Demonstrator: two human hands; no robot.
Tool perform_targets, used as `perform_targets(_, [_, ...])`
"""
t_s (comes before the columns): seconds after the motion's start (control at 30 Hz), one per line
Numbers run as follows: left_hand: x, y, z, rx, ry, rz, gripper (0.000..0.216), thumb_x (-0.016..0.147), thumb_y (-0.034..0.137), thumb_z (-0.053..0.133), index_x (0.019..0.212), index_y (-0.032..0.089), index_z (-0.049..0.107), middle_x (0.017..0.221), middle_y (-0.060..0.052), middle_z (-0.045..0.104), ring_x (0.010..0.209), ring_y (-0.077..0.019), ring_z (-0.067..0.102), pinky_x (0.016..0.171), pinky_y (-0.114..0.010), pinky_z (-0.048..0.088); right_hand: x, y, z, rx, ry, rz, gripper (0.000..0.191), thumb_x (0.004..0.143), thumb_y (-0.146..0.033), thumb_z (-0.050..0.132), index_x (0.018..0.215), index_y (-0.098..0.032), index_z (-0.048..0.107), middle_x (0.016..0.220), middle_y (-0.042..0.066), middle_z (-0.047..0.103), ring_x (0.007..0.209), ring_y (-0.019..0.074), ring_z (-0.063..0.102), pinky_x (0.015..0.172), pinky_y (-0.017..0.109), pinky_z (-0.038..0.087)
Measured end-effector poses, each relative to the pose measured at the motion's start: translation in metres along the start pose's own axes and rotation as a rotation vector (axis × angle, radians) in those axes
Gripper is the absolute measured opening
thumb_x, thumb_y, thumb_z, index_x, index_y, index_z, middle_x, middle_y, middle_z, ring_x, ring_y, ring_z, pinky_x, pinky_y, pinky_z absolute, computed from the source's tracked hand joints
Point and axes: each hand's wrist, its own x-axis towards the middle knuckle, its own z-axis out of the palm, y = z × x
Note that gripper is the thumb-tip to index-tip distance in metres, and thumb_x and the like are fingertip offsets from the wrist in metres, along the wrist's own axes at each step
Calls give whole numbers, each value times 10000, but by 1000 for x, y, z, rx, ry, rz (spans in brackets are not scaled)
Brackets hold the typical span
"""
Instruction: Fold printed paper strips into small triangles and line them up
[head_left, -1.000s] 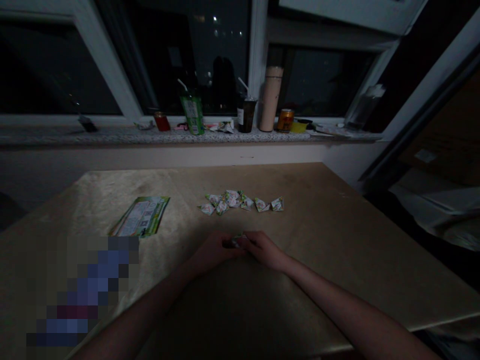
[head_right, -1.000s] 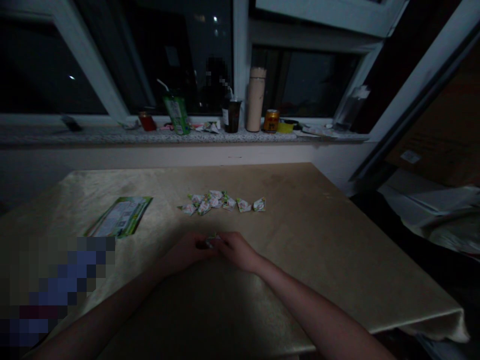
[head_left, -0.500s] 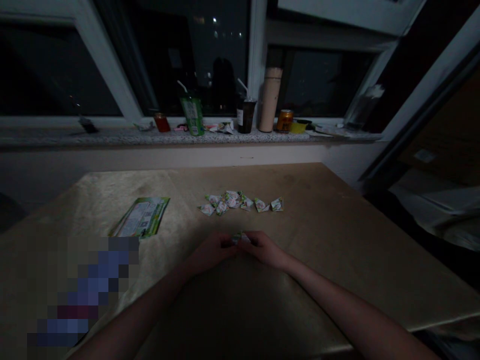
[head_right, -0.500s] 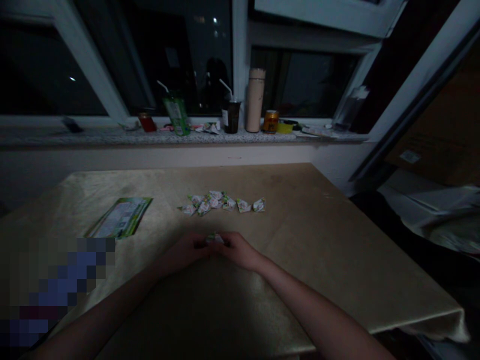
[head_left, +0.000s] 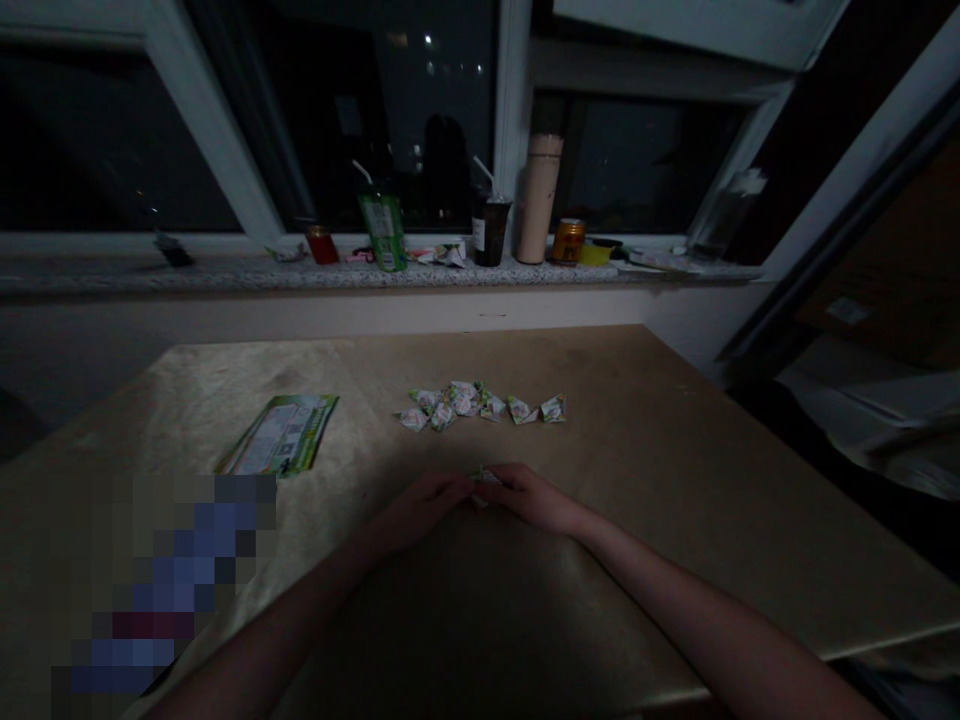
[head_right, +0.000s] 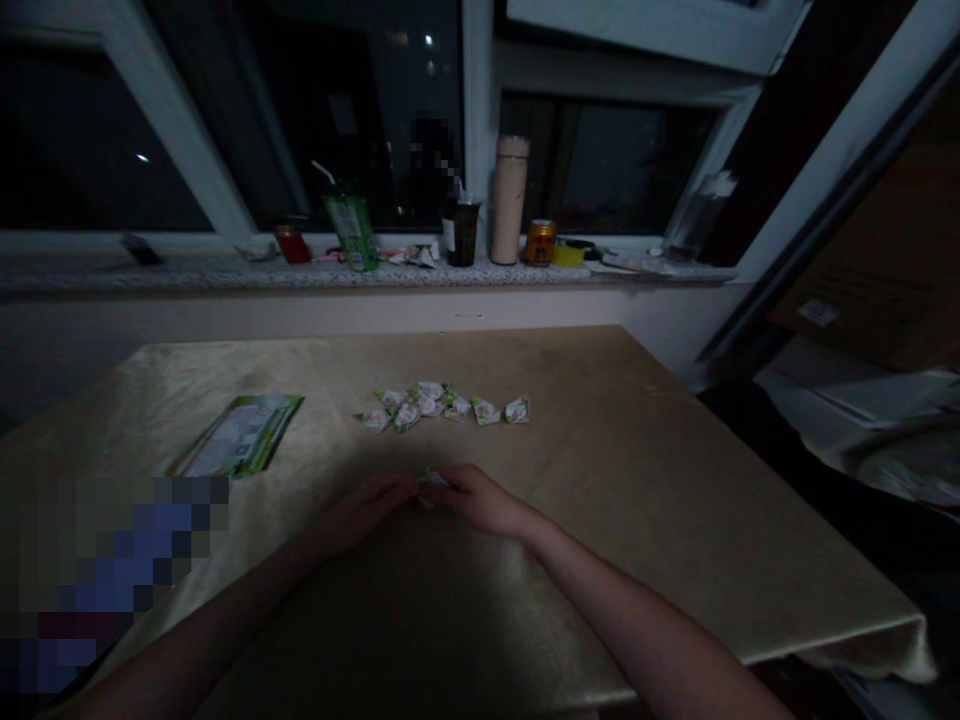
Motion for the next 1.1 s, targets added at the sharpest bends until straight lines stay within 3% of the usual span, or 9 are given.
perform_targets(0.2, [1,0,8,74,61,24,385,926,405,339,692,203,570,684,1,597,681,-189,565,683,-267,415,0,-5,1,-5,-28,-28,477,858,-588,476,770,-142,622,744,7,576,691,132,483,688,244,389])
perform_targets(0.4, [3,0,8,97,98,57,389,943,378,283,682,209,517,660,8,550,646,-176,534,659,-258,404,0,-1,3,9,46,40,482,819,-597,530,779,-136,664,635,-13,546,576,107,454,568,219,369])
perform_targets(0.6, [4,4,7,90,83,80,432,956,367,286,686,197,577,658,6,575,639,-168,545,669,-253,404,-1,3,3,70,18,66,458,768,-593,593,714,-141,644,675,14,612,605,121,528,598,235,419])
perform_targets(0.87, [4,3,7,37,87,82,387,929,395,390,745,182,656,717,0,646,697,-182,586,682,-261,433,-3,4,3,5,53,84,409,732,-530,654,634,-139,586,565,-22,550,515,92,467,495,203,362])
perform_targets(1.0, [4,2,8,-4,172,79,208,832,370,572,905,197,662,919,-29,669,859,-208,608,774,-296,456,-5,4,3,-2,26,35,404,775,-513,611,638,-137,558,567,-27,516,508,80,430,490,201,337])
perform_targets(1.1, [5,1,6,-45,232,94,153,765,335,642,841,207,679,1170,-52,600,1081,-231,547,912,-321,415,-6,3,4,-12,32,17,421,787,-521,592,604,-150,514,538,-42,457,494,73,382,468,199,299])
